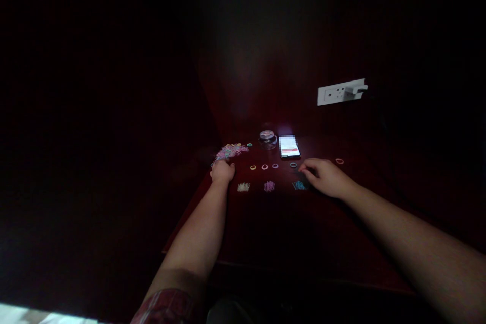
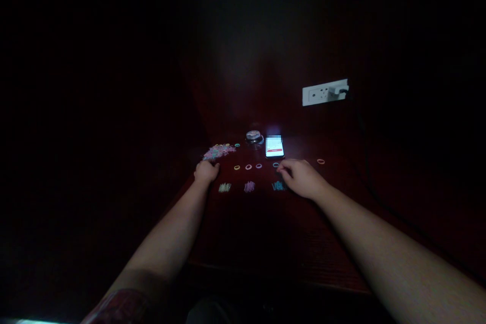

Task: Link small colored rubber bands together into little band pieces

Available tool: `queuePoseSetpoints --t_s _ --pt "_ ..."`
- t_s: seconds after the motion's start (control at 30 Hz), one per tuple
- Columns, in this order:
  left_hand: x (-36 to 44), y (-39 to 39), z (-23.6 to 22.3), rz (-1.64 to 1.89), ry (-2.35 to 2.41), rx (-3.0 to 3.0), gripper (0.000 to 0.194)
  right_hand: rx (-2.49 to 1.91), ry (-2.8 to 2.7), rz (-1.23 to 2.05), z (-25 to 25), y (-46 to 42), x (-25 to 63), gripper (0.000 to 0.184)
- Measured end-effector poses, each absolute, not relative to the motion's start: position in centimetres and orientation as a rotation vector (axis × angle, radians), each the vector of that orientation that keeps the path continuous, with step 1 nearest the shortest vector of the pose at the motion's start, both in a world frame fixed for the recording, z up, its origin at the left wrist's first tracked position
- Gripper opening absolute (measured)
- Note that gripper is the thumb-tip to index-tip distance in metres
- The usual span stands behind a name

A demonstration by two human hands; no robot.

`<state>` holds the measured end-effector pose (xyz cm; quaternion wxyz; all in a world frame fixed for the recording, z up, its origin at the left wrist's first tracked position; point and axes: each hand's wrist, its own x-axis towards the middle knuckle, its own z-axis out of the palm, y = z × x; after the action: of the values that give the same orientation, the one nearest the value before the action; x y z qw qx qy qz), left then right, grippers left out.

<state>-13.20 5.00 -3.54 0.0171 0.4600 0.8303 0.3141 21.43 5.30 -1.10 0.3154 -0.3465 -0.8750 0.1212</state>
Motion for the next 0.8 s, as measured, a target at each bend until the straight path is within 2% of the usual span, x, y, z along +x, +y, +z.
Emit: queuePoseSetpoints --t_s 0.1,0.27,0.8 --pt "-13.7 4.9 -3.5 1.09 2.477 1.451 0.025 -0.904 -2.305 0.328 -1.2 5.3 21.5 0.02" --pt "-13.8 5.4 -4.1 1.238 2.353 1.456 0.019 -0.891 -2.289 0.347 -1.4 5.5 21.5 0.021" --pt "-13.6 6.0 -4.5 1.226 2.23 1.501 0.02 -0.917 -2.285 0.378 -1.2 5.3 21.6 0.021"
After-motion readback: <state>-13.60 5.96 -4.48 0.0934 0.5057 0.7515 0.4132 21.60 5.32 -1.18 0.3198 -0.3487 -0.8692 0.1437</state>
